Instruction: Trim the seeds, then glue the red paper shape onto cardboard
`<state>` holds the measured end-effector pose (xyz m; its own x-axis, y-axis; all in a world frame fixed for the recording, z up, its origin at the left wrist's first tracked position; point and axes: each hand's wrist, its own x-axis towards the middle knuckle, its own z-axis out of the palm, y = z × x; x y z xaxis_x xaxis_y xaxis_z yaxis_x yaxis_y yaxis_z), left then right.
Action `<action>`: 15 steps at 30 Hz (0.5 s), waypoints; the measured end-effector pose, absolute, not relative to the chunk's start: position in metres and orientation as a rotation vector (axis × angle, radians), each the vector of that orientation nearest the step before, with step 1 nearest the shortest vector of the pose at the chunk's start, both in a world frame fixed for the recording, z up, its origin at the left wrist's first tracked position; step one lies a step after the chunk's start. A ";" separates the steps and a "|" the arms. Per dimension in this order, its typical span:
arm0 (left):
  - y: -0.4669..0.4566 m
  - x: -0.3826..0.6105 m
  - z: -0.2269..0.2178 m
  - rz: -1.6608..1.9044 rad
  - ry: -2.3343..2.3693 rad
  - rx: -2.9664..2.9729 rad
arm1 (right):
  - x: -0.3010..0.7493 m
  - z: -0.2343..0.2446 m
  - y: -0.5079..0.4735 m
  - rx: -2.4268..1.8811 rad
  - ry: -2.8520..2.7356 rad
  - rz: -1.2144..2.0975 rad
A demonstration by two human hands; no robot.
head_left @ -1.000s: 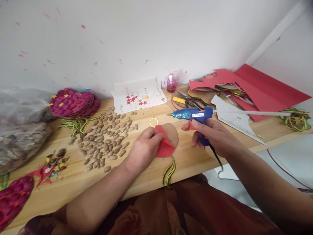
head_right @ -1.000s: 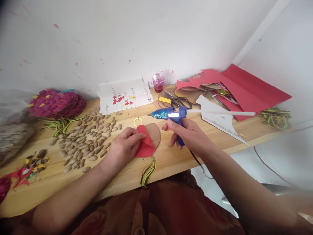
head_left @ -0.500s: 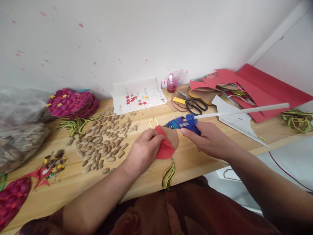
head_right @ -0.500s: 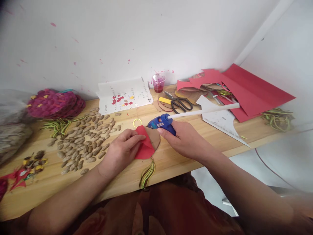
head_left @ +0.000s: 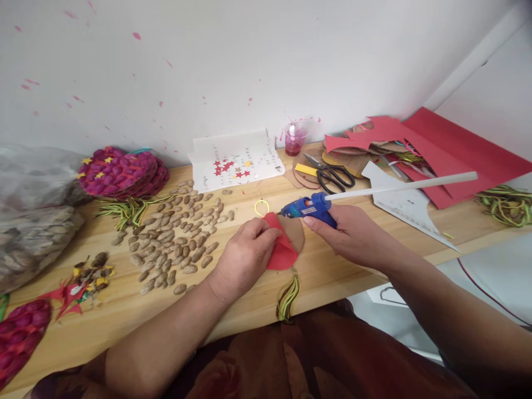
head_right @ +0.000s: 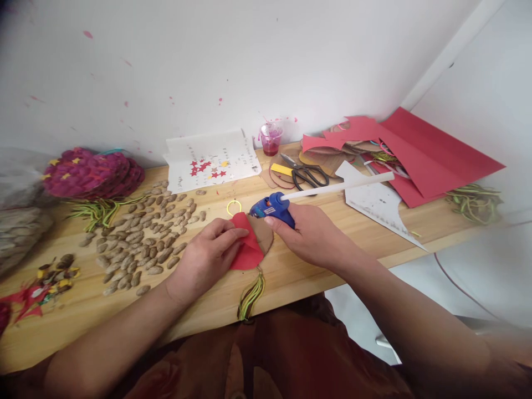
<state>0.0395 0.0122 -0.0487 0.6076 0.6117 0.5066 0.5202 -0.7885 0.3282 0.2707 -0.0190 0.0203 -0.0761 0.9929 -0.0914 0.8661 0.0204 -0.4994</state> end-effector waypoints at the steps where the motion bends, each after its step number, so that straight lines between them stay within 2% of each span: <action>1: 0.012 0.040 -0.049 0.935 0.952 2.683 | 0.271 0.020 -0.019 -1.916 -2.018 0.630; 15: 0.011 0.040 -0.049 0.947 0.964 2.665 | 0.273 0.024 -0.024 -1.964 -2.040 0.611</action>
<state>0.0401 0.0111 -0.0492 0.5934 0.6207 0.5125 0.5239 -0.7812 0.3395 0.2732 -0.0235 0.0238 -0.0650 0.9917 -0.1109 0.8895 0.0072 -0.4568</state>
